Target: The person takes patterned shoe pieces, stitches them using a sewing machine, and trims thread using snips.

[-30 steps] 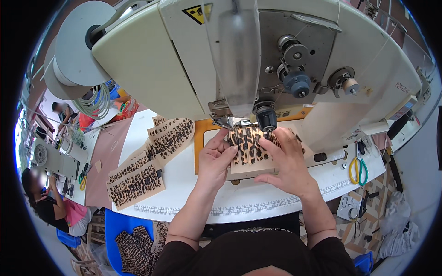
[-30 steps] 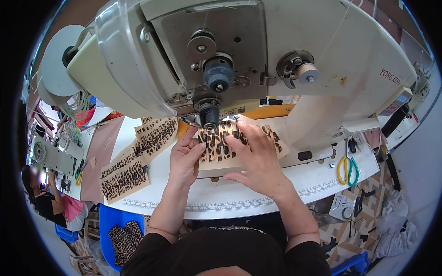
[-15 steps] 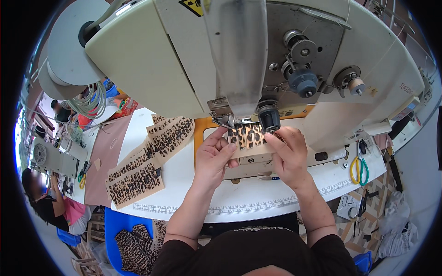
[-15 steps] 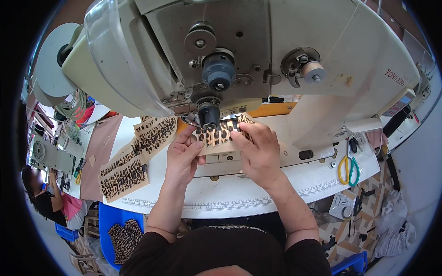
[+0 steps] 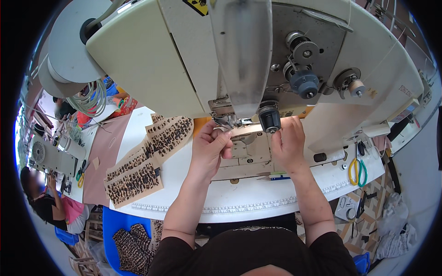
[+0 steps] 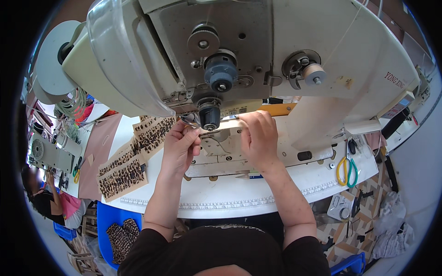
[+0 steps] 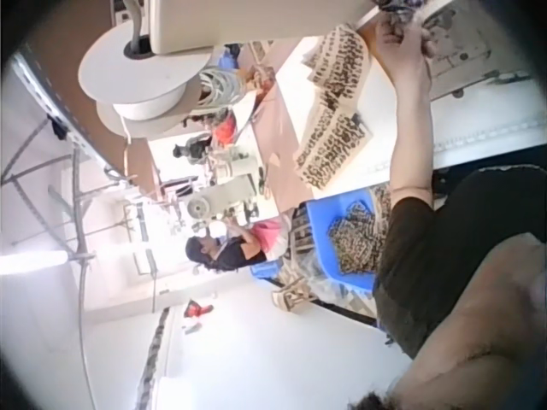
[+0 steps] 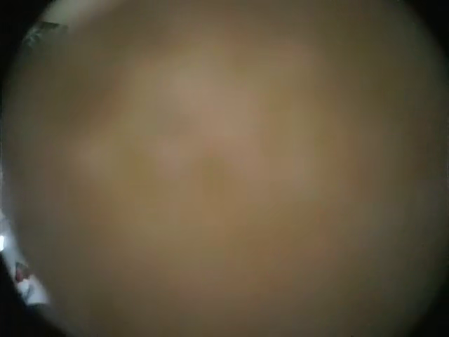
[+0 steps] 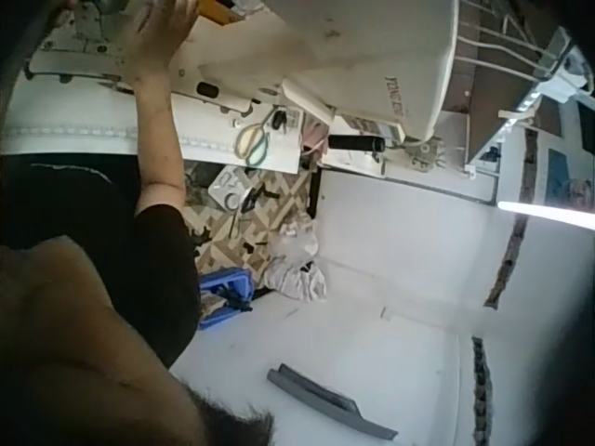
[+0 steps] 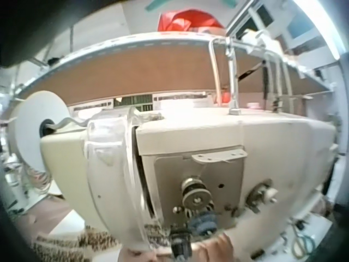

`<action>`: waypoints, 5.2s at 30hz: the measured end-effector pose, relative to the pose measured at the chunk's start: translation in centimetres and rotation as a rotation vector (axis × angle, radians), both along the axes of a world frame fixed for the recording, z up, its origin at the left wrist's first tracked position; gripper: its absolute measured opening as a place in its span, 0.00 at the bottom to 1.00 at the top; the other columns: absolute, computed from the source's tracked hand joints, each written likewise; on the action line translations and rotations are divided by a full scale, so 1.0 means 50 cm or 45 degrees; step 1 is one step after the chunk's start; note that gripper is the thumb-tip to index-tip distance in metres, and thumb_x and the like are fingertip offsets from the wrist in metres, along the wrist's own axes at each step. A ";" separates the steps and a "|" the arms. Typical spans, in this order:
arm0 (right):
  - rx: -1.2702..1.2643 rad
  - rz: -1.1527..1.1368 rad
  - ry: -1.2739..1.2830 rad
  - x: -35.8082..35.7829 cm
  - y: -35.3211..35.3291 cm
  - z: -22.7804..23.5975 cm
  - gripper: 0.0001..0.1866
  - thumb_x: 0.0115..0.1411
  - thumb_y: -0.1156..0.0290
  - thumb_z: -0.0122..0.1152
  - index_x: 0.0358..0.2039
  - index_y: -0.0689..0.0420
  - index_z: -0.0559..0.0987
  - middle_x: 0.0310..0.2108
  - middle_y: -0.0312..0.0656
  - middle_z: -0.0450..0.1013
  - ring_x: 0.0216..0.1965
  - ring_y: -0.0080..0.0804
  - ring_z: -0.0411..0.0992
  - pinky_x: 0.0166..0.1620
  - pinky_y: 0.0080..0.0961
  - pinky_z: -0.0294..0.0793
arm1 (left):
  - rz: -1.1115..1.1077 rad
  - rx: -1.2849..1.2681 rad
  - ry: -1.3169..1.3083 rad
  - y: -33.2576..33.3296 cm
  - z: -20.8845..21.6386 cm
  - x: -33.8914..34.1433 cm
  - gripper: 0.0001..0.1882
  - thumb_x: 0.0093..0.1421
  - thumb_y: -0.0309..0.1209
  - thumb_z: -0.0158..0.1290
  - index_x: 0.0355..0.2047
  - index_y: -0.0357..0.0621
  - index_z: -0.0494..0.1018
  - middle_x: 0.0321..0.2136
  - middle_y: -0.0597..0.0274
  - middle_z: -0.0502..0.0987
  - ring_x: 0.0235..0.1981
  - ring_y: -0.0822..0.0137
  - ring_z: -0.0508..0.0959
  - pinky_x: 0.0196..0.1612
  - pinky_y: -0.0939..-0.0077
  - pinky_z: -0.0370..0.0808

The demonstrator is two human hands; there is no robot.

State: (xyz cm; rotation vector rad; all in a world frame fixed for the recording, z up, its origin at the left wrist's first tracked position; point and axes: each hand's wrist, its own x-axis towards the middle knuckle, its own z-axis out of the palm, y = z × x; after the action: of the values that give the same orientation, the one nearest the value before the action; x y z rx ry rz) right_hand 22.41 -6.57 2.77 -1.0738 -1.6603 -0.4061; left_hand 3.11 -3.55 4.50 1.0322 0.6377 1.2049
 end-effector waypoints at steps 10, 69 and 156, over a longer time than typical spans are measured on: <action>-0.167 0.092 0.056 -0.013 -0.006 0.023 0.16 0.43 0.83 0.47 0.35 0.56 0.66 0.28 0.39 0.64 0.31 0.37 0.60 0.37 0.30 0.62 | -0.041 -0.070 0.365 0.110 0.020 -0.007 0.05 0.57 0.25 0.42 0.29 0.42 0.68 0.18 0.66 0.69 0.16 0.78 0.65 0.15 0.85 0.60; -0.850 0.913 1.173 -0.143 -0.050 0.003 0.06 0.55 0.81 0.48 0.33 0.61 0.65 0.26 0.34 0.68 0.28 0.14 0.65 0.30 0.11 0.65 | 0.147 0.222 -0.203 -0.081 -0.078 -0.004 0.17 0.57 0.26 0.47 0.46 0.41 0.59 0.34 0.60 0.70 0.24 0.75 0.71 0.19 0.86 0.68; -0.652 0.279 -0.724 -0.468 0.230 -0.174 0.21 0.49 0.65 0.56 0.44 0.58 0.69 0.53 0.49 0.57 0.57 0.45 0.49 0.56 0.52 0.45 | 1.277 0.458 1.877 0.044 -0.230 -0.473 0.12 0.48 0.31 0.54 0.36 0.45 0.73 0.36 0.57 0.70 0.43 0.58 0.67 0.51 0.62 0.56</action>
State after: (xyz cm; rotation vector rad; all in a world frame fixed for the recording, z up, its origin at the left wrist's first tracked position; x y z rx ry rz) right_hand -0.97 4.92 -5.95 -1.1896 -2.4534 -0.1433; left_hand -20.54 -1.37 -6.98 1.9864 2.3432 1.2074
